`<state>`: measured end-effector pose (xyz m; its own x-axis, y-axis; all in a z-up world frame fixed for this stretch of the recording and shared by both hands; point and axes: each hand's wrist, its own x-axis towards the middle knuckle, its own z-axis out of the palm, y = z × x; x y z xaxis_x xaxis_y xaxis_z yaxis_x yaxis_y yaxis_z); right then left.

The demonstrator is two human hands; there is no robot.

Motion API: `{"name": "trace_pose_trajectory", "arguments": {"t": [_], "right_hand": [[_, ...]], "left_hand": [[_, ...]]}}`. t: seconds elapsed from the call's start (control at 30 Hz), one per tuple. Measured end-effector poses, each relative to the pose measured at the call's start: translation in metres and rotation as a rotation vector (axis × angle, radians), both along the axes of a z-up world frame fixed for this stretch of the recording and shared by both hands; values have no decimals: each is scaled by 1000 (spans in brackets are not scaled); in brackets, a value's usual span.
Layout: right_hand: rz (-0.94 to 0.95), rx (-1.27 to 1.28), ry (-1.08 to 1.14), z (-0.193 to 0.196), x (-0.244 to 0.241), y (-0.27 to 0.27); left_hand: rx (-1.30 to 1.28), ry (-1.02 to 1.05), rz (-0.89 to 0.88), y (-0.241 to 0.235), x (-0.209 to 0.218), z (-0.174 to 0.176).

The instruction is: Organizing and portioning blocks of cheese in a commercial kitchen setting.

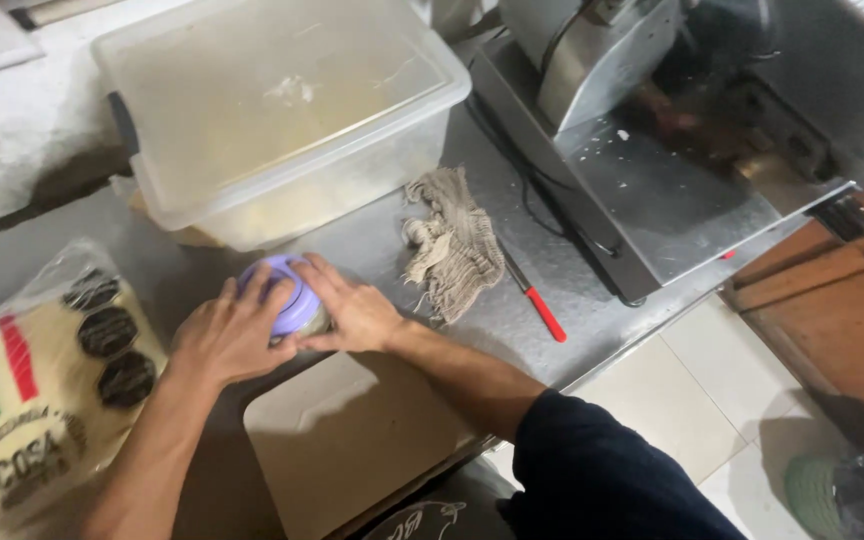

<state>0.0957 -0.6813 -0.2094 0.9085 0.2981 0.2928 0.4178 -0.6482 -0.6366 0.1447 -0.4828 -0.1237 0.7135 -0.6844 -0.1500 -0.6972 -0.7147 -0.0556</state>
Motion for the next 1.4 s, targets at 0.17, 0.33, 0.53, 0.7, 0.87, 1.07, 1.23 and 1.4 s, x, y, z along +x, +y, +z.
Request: {"name": "trace_pose_trajectory", "arguments": {"t": [0.17,0.33,0.53,0.7,0.87,1.07,1.23,1.4], "right_hand": [[36,-9,-21,-7,6,-5],[6,-26,-32,-13,6,0],[-72,72,227,19,-8,9],[92,183,-76,-20,1,0],[171,513,170,-30,2,4],[187,991,398,-39,5,12],[111,981,343,-48,9,11],[131,818,262,-42,6,19]], "left_hand": [[-54,-142,-68,6,0,-18],[-86,-368,-242,7,-12,-36],[-93,-445,-240,2,-22,-36],[-129,-540,-224,6,-27,-48],[-153,-629,-224,7,-30,-55],[-121,-665,-244,11,-30,-67],[-163,-785,-329,10,-27,-67],[-253,-813,-321,10,-27,-61]]}}
